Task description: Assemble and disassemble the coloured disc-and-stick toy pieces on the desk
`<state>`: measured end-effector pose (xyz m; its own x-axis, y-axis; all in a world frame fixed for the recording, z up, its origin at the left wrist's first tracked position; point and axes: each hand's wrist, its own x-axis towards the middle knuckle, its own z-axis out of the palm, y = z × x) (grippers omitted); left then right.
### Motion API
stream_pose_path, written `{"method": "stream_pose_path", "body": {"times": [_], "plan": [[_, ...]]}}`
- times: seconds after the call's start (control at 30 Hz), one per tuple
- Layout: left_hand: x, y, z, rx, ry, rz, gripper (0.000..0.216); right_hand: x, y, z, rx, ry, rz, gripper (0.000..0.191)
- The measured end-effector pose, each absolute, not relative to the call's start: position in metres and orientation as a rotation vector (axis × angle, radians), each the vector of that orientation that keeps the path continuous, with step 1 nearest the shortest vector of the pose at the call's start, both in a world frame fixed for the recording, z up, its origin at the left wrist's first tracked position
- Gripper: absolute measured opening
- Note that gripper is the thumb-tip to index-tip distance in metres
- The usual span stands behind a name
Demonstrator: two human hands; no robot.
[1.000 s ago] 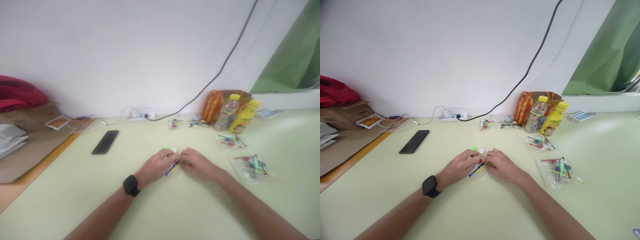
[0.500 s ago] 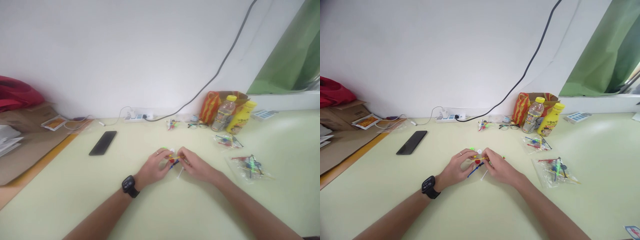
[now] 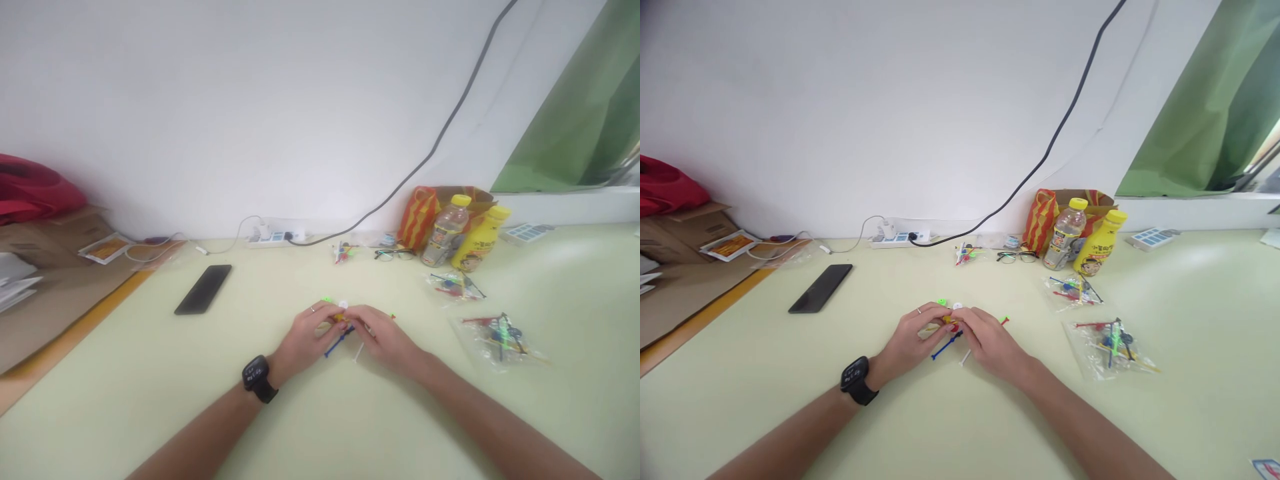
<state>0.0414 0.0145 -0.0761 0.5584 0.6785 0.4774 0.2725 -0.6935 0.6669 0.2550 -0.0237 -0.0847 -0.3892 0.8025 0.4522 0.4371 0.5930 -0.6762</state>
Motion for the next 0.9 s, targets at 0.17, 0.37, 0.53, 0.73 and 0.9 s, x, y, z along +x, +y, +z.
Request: {"method": "stream_pose_path", "body": {"times": [0.17, 0.37, 0.53, 0.73, 0.9], "plan": [[0.041, 0.016, -0.079, 2.239, 0.763, 1.029, 0.017, 0.257, -0.021, -0.092, -0.959, -2.023, 0.431, 0.023], [0.04, 0.019, -0.083, 2.287, 0.743, 1.073, 0.016, 0.259, -0.018, -0.09, -0.921, -2.045, 0.393, 0.019], [0.039, 0.019, -0.085, 2.317, 0.752, 1.108, 0.016, 0.261, -0.016, -0.091, -0.981, -2.058, 0.384, 0.015], [0.037, 0.019, -0.084, 2.287, 0.819, 1.001, 0.009, 0.262, -0.017, -0.09, -1.02, -2.049, 0.392, 0.014], [0.039, 0.014, -0.075, 2.152, 0.749, 0.996, 0.009, 0.259, -0.021, -0.079, -1.072, -1.86, 0.713, 0.017]]}}
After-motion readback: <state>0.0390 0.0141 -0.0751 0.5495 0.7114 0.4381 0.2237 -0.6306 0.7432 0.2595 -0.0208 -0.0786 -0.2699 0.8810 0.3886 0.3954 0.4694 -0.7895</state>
